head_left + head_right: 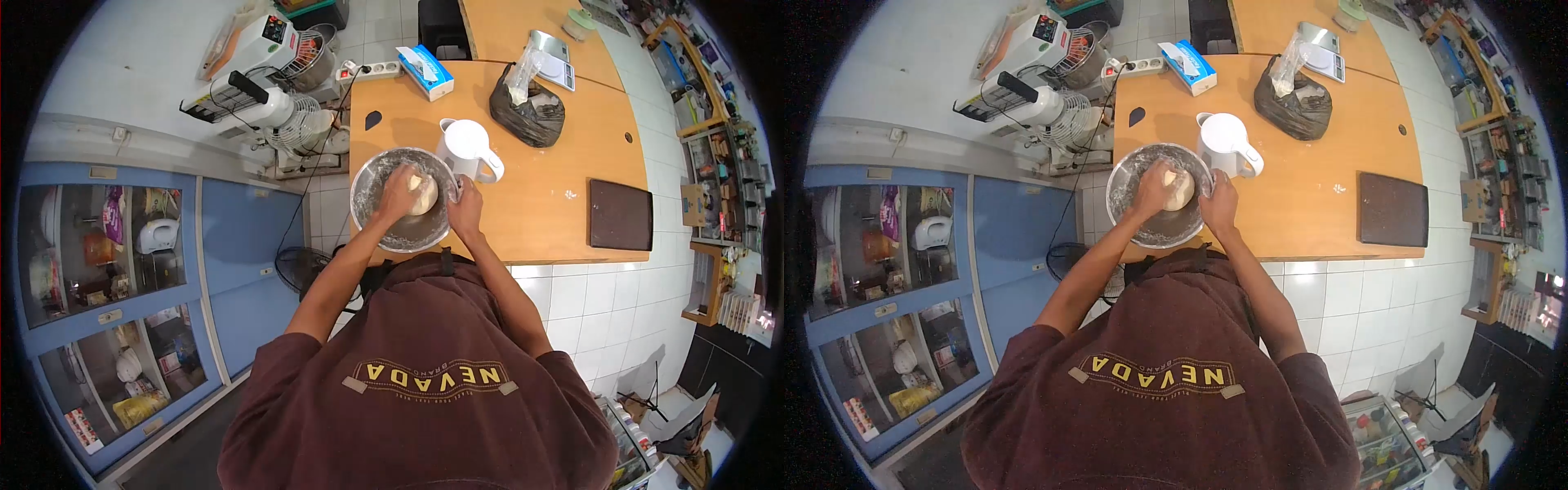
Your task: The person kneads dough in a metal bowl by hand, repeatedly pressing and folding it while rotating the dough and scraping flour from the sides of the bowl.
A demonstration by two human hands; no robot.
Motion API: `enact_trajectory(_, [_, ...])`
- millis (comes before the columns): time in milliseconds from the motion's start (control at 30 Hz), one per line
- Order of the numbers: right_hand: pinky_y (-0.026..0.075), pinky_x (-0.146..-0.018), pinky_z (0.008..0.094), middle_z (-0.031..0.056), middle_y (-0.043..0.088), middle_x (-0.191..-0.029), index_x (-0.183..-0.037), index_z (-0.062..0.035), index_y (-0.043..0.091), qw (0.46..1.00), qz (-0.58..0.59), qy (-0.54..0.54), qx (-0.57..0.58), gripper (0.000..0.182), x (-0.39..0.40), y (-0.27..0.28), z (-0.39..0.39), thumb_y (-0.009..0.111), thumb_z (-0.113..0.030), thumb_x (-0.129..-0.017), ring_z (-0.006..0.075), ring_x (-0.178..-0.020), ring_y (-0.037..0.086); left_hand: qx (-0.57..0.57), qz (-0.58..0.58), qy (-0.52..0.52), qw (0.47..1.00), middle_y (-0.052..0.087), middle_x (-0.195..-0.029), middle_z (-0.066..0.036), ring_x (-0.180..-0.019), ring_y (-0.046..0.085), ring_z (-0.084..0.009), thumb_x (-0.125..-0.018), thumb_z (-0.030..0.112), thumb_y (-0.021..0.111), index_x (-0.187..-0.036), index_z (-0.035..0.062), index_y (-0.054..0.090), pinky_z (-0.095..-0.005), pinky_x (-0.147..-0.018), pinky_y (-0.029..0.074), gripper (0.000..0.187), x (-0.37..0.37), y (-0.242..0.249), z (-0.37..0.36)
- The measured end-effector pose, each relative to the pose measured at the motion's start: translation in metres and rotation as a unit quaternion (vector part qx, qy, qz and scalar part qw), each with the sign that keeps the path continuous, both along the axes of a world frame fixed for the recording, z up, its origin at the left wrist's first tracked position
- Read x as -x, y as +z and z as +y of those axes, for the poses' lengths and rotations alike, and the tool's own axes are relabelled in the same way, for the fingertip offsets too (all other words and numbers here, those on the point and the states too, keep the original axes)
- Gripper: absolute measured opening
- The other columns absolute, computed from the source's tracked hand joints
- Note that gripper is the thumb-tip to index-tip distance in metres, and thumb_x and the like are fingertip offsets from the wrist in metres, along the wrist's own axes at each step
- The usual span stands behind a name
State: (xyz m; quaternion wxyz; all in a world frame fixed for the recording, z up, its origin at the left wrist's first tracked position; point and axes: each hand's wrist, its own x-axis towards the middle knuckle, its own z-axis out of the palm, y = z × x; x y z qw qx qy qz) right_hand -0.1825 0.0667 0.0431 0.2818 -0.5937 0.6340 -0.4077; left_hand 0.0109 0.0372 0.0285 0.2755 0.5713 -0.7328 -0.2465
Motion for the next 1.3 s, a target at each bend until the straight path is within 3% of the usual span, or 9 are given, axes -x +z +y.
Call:
enact_trajectory(167, [0.052,-0.082,0.0535,0.0272,0.066,-0.104,-0.114,0.0035,0.06,1.0,0.003,-0.007,0.001,0.04,0.003,-0.004,0.006,0.067,0.003,-0.074,0.0497,-0.097,0.064,-0.136,0.247,0.153,0.947,0.067,-0.106,-0.019,-0.105,0.064,-0.042,-0.096,0.02,0.068,-0.132,0.0134,0.062,-0.0446,-0.093,0.05,0.037,-0.002,0.001,0.02])
enact_trajectory(267, [0.052,-0.082,0.0533,0.0267,0.066,-0.104,-0.114,0.0033,0.059,1.0,0.009,-0.005,0.007,0.04,0.004,0.002,0.008,0.068,0.002,-0.075,0.0496,-0.097,0.064,-0.092,0.159,0.053,0.982,0.063,-0.117,-0.022,-0.111,0.062,-0.0435,-0.096,0.017,0.067,-0.141,0.0189,0.059,-0.0461,-0.097,0.049,0.046,-0.028,-0.028,0.032])
enact_trajectory(400, [0.052,-0.083,0.0534,0.0267,0.066,-0.104,-0.114,0.0032,0.059,1.0,0.01,0.002,-0.008,0.04,0.002,0.009,0.007,0.069,0.001,-0.075,0.0494,-0.097,0.064,-0.021,-0.161,-0.042,0.986,0.051,-0.143,-0.021,-0.128,0.052,-0.0446,-0.09,0.017,0.072,-0.152,0.0227,0.05,-0.0552,-0.108,0.042,0.066,-0.031,0.035,0.036])
enact_trajectory(500, [0.052,-0.084,0.0532,0.0266,0.066,-0.105,-0.115,0.0031,0.059,1.0,0.006,-0.003,0.008,0.042,0.0,0.007,0.005,0.069,0.001,-0.075,0.0491,-0.098,0.064,0.038,-0.058,-0.133,0.989,0.047,-0.15,-0.018,-0.132,0.051,-0.0422,-0.082,0.023,0.082,-0.153,0.0219,0.048,-0.0586,-0.11,0.041,0.079,-0.02,0.075,0.024])
enact_trajectory(633, [0.052,-0.086,0.0526,0.0263,0.066,-0.107,-0.117,0.003,0.06,1.0,0.018,-0.001,0.004,0.043,0.001,0.004,0.006,0.069,0.0,-0.076,0.0486,-0.1,0.064,-0.077,-0.277,-0.277,0.917,0.045,-0.153,-0.014,-0.136,0.048,-0.0406,-0.069,0.033,0.092,-0.15,0.0183,0.047,-0.0558,-0.109,0.045,0.093,-0.017,0.071,0.016])
enact_trajectory(800, [0.052,-0.087,0.0524,0.0262,0.067,-0.108,-0.118,0.0029,0.06,1.0,0.016,-0.002,0.009,0.044,0.0,0.005,0.006,0.07,0.0,-0.075,0.0484,-0.101,0.064,-0.121,-0.247,-0.263,0.925,0.055,-0.137,-0.02,-0.123,0.057,-0.0437,-0.062,0.026,0.094,-0.135,0.0164,0.057,-0.0526,-0.098,0.052,0.083,-0.016,0.065,0.001])
enact_trajectory(1000, [0.052,-0.086,0.0526,0.0265,0.066,-0.107,-0.118,0.0032,0.06,1.0,0.011,-0.007,0.01,0.045,0.001,0.006,0.007,0.07,0.002,-0.074,0.0487,-0.101,0.064,-0.056,0.037,0.001,0.998,0.053,-0.121,-0.02,-0.118,0.055,-0.0401,-0.065,0.035,0.095,-0.122,0.0063,0.055,-0.0494,-0.096,0.049,0.075,-0.03,0.035,0.012])
enact_trajectory(1133, [0.052,-0.086,0.0524,0.0266,0.066,-0.106,-0.118,0.0034,0.06,1.0,0.002,-0.002,0.005,0.046,-0.001,0.002,0.004,0.07,0.002,-0.074,0.0487,-0.1,0.064,0.0,-0.064,-0.034,0.997,0.047,-0.125,-0.022,-0.117,0.051,-0.0436,-0.068,0.049,0.094,-0.14,0.0048,0.052,-0.0551,-0.102,0.044,0.094,-0.023,0.052,0.034])
enact_trajectory(1300, [0.052,-0.086,0.0521,0.0271,0.066,-0.107,-0.119,0.0037,0.059,1.0,-0.001,-0.003,0.007,0.048,-0.002,0.008,0.004,0.072,0.002,-0.073,0.0488,-0.1,0.064,-0.014,-0.248,-0.162,0.955,0.041,-0.144,-0.024,-0.14,0.037,-0.0481,-0.074,0.065,0.082,-0.144,0.0061,0.056,-0.0675,-0.114,0.029,0.095,-0.029,0.056,0.034])
